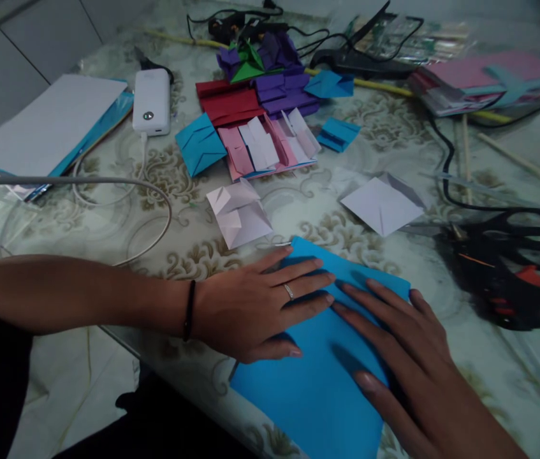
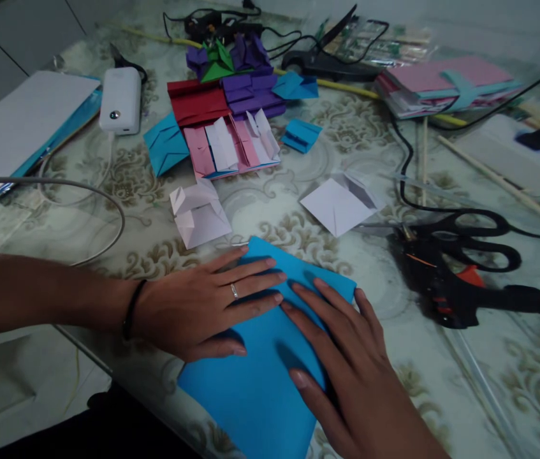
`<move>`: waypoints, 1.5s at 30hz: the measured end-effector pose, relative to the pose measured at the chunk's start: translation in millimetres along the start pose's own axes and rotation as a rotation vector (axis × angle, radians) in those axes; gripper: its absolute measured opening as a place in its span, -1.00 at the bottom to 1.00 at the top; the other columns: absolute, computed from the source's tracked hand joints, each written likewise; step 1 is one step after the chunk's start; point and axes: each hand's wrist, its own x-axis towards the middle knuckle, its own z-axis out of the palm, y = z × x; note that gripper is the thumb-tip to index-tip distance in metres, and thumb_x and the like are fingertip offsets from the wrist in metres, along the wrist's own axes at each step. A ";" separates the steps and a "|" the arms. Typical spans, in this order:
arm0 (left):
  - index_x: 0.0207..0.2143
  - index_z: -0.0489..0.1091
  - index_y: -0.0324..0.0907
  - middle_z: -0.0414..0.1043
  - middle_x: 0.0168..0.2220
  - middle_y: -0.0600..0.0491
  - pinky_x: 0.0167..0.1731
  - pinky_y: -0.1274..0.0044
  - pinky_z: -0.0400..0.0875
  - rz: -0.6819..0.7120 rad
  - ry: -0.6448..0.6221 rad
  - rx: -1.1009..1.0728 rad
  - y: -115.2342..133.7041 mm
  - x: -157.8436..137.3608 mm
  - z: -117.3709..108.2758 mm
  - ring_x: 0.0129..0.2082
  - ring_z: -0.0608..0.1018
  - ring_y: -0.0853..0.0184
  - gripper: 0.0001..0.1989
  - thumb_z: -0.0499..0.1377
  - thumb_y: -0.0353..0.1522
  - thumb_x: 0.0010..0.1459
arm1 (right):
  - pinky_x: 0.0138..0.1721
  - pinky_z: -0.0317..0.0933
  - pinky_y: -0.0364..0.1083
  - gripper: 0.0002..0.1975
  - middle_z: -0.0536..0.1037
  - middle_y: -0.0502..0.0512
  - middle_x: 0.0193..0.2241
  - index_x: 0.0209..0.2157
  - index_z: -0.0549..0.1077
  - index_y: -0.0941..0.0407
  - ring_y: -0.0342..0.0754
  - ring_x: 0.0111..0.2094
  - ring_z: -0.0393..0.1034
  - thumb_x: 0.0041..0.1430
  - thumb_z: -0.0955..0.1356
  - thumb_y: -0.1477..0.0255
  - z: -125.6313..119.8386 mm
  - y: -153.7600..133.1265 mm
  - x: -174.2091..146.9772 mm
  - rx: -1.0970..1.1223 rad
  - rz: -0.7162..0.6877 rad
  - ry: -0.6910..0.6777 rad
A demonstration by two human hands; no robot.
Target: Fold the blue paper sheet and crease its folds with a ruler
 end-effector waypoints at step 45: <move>0.36 0.18 -0.48 0.08 0.43 -0.35 0.43 0.05 -0.17 -0.006 -0.014 0.006 0.3 0.7 -1.2 0.46 0.09 -0.08 -0.32 0.10 -0.16 0.39 | 0.45 -0.48 0.27 -0.33 0.13 0.30 0.39 0.47 0.00 0.17 0.28 0.48 -0.21 0.49 0.14 0.15 2.2 2.6 0.8 -0.020 -0.047 -0.037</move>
